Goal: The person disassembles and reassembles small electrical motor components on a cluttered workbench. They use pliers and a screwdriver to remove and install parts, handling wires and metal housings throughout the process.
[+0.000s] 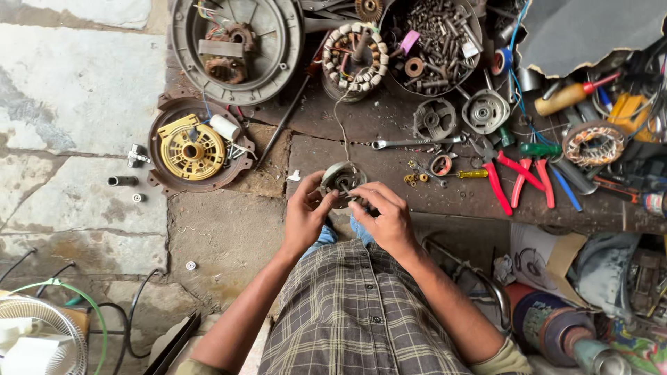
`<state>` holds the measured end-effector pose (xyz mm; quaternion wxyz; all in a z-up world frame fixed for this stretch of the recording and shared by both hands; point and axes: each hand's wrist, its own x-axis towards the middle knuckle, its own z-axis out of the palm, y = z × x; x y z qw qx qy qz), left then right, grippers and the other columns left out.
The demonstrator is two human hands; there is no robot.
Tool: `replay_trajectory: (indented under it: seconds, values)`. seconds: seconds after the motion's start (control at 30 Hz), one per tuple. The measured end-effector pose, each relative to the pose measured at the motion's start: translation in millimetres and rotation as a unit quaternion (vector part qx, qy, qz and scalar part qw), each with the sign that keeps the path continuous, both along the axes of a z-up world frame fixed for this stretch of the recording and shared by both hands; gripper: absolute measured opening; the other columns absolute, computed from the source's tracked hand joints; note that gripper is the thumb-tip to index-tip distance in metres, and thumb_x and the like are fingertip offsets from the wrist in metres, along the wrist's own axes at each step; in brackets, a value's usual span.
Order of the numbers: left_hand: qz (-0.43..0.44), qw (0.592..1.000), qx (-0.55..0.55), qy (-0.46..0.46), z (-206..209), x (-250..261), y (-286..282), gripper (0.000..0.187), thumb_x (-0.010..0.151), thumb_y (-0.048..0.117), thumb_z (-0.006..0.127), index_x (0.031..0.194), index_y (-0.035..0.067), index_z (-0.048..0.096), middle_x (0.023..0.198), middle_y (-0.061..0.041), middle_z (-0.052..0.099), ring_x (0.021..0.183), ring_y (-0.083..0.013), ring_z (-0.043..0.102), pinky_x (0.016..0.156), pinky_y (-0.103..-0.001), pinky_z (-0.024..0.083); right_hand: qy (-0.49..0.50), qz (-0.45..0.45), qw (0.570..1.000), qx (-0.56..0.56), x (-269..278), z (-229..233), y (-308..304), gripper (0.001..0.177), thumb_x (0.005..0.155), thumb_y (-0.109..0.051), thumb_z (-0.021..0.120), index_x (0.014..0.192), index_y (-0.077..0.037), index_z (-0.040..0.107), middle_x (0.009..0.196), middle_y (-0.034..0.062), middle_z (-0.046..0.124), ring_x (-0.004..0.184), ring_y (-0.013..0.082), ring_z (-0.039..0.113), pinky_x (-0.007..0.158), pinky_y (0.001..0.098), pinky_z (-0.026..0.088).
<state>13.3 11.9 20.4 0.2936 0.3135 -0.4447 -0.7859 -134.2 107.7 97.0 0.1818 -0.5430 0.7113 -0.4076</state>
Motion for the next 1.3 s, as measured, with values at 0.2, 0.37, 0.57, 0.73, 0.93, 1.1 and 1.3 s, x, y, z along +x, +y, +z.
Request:
replay_trajectory:
  seconds: [0.2,0.37,0.57,0.73,0.93,1.1,1.3]
  values:
    - [-0.035,0.992,-0.054,-0.108,13,14,-8,0.047,0.094,0.009,0.073,0.138,0.003,0.059,0.102,-0.016,0.075,0.091,-0.0130,0.073,0.077,-0.026,0.057,0.008,-0.001,1.000,0.005,7,-8,0,0.025,0.088,-0.006,0.079,0.112,-0.002,0.072,0.103,0.0101,0.071,0.086,0.0208,0.072,0.073,0.0333,0.057]
    - [-0.080,0.976,-0.117,-0.168,18,24,-10,0.049,0.093,0.017,0.077,0.139,0.007,0.064,0.097,-0.016,0.072,0.079,-0.0117,0.065,0.066,-0.025,0.050,-0.013,-0.039,0.999,-0.012,13,-23,-4,0.031,0.085,-0.010,0.082,0.114,-0.004,0.071,0.103,0.0094,0.067,0.090,0.0215,0.073,0.074,0.0319,0.060]
    - [-0.088,0.994,-0.049,-0.050,0,29,-14,0.041,0.099,0.024,0.070,0.134,0.004,0.061,0.108,-0.005,0.071,0.094,-0.0093,0.068,0.082,-0.025,0.056,-0.085,-0.055,0.993,-0.053,13,-52,0,0.049,0.082,-0.018,0.090,0.113,-0.005,0.054,0.117,0.0082,0.059,0.101,0.0165,0.062,0.087,0.0310,0.056]
    - [-0.134,0.987,-0.042,-0.075,-24,52,-8,0.048,0.086,0.024,0.079,0.125,0.005,0.060,0.107,-0.006,0.070,0.096,-0.0115,0.068,0.085,-0.030,0.058,-0.392,0.028,0.919,0.039,26,-74,25,0.044,0.091,-0.019,0.078,0.126,-0.002,0.057,0.117,0.0090,0.064,0.106,0.0164,0.065,0.091,0.0308,0.058]
    - [-0.016,0.952,0.305,0.039,-53,82,4,0.044,0.099,0.033,0.073,0.121,-0.002,0.059,0.101,-0.010,0.069,0.084,-0.0173,0.069,0.079,-0.033,0.058,-0.128,-0.008,0.990,0.052,9,-91,16,0.020,0.099,-0.016,0.071,0.115,-0.007,0.073,0.105,0.0073,0.074,0.094,0.0186,0.072,0.080,0.0302,0.060]
    - [0.055,0.884,0.386,0.257,-57,83,-3,0.043,0.104,0.029,0.063,0.140,0.007,0.056,0.096,-0.006,0.063,0.066,-0.0091,0.054,0.067,-0.025,0.050,0.118,0.033,0.992,0.002,-5,-100,-37,0.025,0.091,-0.013,0.074,0.115,-0.006,0.073,0.108,0.0123,0.069,0.094,0.0286,0.070,0.081,0.0355,0.057]
    - [0.055,0.857,0.386,0.338,-40,63,-2,0.041,0.101,0.017,0.063,0.141,0.013,0.054,0.100,-0.004,0.061,0.080,-0.0095,0.055,0.072,-0.023,0.049,0.191,0.069,0.978,0.045,0,-103,-69,0.018,0.092,-0.008,0.073,0.111,-0.006,0.075,0.102,0.0109,0.067,0.095,0.0288,0.070,0.080,0.0377,0.057]
